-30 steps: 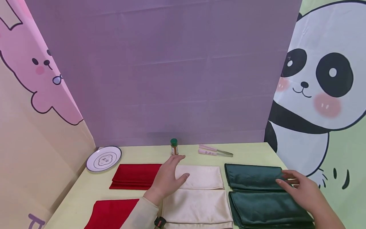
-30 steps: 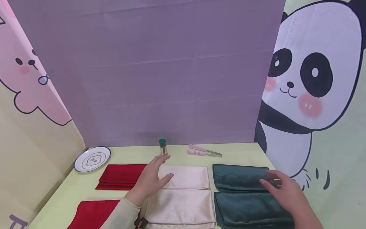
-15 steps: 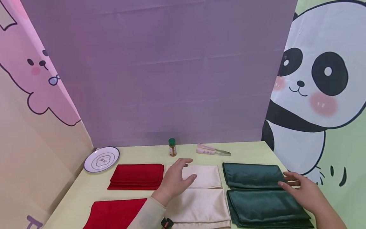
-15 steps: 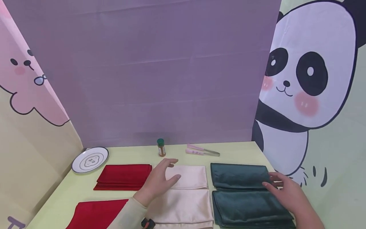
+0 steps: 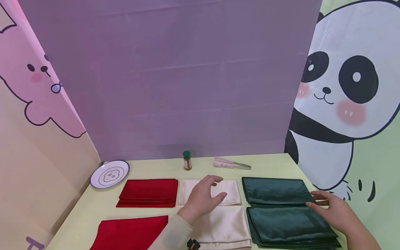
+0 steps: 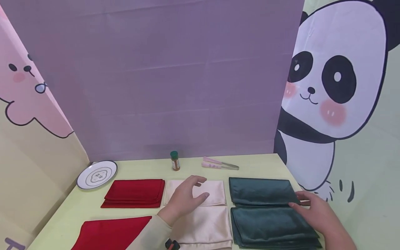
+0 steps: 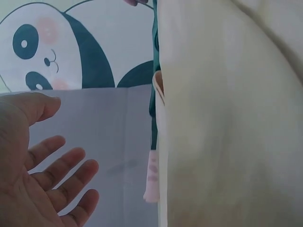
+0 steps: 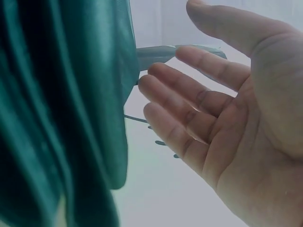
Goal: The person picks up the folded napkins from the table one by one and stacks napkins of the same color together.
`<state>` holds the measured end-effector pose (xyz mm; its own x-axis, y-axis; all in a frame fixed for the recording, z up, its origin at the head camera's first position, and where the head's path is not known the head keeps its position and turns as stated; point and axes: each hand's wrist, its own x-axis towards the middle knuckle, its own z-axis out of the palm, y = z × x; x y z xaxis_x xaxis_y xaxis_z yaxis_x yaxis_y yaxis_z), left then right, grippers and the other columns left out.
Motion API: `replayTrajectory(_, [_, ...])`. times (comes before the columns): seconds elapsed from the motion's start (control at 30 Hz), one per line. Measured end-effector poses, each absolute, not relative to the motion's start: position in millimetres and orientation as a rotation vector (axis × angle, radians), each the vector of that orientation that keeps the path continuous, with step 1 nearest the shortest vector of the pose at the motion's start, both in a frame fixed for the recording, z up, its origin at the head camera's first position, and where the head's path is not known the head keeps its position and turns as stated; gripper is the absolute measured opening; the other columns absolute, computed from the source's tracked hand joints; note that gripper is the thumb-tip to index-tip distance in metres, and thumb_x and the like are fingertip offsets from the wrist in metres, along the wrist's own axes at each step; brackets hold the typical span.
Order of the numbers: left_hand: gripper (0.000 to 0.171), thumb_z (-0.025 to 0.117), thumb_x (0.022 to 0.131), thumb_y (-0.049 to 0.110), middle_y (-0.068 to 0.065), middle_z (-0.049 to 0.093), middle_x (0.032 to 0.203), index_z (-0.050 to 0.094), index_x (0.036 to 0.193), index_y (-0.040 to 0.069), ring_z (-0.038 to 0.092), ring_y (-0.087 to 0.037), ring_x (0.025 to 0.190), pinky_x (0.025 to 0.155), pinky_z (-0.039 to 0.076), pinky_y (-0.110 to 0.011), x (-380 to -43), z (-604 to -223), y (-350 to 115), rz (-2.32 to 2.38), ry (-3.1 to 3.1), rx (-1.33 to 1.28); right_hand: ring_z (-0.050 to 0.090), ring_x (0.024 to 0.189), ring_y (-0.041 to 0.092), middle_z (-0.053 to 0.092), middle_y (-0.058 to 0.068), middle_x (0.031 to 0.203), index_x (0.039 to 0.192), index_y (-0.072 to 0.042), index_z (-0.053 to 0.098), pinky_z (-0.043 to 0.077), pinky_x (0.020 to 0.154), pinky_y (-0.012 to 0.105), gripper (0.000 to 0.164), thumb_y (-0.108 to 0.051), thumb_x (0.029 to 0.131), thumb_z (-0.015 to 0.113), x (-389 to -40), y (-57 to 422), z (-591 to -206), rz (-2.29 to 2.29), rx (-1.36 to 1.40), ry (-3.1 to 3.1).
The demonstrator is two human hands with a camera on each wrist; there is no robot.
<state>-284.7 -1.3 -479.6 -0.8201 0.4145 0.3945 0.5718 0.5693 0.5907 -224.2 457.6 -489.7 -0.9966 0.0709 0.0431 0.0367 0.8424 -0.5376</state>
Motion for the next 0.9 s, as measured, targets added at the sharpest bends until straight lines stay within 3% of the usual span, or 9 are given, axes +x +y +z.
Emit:
replayTrajectory(0.23, [0.041, 0.073, 0.098, 0.038, 0.008, 0.068, 0.126, 0.066, 0.134, 0.021, 0.065, -0.011, 0.113, 0.094, 0.054, -0.033, -283.7, -485.9, 11.0, -1.086, -2.630, -0.847, 0.062, 0.113, 0.053, 0.060, 0.036, 0.130, 0.135, 0.013, 0.056, 0.060, 0.081, 0.055, 0.074, -0.046, 0.096, 0.076, -222.2, 459.4, -488.8, 0.886, -0.094, -2.996])
replayTrajectory(0.9, [0.034, 0.078, 0.094, 0.035, 0.015, 0.071, 0.118, 0.074, 0.126, 0.023, 0.068, -0.002, 0.104, 0.091, 0.053, -0.026, -285.1, -508.5, 65.3, -1.195, -2.807, -0.948, 0.071, 0.097, 0.038, 0.070, 0.021, 0.109, 0.118, 0.010, 0.064, 0.061, 0.077, 0.048, 0.055, -0.029, 0.086, 0.087, -219.5, 470.4, -498.6, 0.969, -0.093, -3.038])
